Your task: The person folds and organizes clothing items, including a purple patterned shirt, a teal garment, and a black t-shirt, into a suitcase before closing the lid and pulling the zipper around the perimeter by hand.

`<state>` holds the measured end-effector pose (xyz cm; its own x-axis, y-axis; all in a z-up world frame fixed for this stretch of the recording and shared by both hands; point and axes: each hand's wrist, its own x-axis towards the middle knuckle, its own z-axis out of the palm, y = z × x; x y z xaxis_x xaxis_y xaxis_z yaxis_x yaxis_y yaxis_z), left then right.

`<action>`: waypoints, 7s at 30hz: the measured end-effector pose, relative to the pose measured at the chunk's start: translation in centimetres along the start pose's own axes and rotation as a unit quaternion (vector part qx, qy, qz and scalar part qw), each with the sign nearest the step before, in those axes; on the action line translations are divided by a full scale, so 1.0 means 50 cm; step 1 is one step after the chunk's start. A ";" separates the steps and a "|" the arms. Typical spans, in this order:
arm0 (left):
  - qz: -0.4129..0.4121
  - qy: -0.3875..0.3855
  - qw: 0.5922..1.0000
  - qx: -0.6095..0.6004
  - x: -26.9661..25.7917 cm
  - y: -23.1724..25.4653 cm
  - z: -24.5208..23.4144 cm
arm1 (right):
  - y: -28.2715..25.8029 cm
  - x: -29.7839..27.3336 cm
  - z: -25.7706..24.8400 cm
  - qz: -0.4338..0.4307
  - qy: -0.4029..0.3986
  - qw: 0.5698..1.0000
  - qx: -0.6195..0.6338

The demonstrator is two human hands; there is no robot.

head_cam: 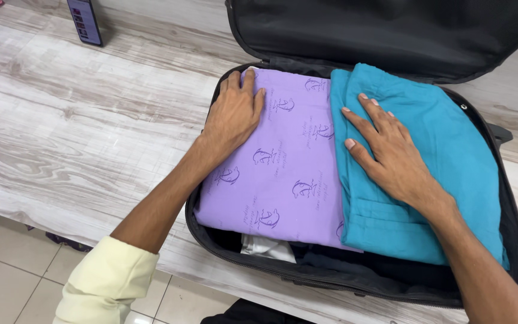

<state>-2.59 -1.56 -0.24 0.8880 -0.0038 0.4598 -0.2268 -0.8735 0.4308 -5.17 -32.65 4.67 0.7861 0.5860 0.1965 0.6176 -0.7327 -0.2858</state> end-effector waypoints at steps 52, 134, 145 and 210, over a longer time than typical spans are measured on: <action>0.177 -0.195 0.960 -0.098 0.142 0.173 0.162 | 0.199 -0.011 -0.039 0.360 0.028 0.933 0.000; 0.148 -0.186 0.967 -0.097 0.136 0.169 0.167 | 0.444 0.053 0.003 0.420 -0.162 0.887 -0.104; 0.171 -0.168 0.966 -0.099 0.134 0.166 0.161 | 0.404 -0.035 0.052 0.292 0.095 0.937 -0.165; 0.213 -0.152 0.963 -0.062 0.146 0.131 0.231 | 0.084 0.035 0.009 0.061 -0.011 0.998 -0.014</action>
<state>7.03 -12.94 -3.03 0.7760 -0.5074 0.3746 -0.6253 -0.6969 0.3512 -1.21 -34.52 3.42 0.8549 0.4993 0.1405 0.5181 -0.8084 -0.2794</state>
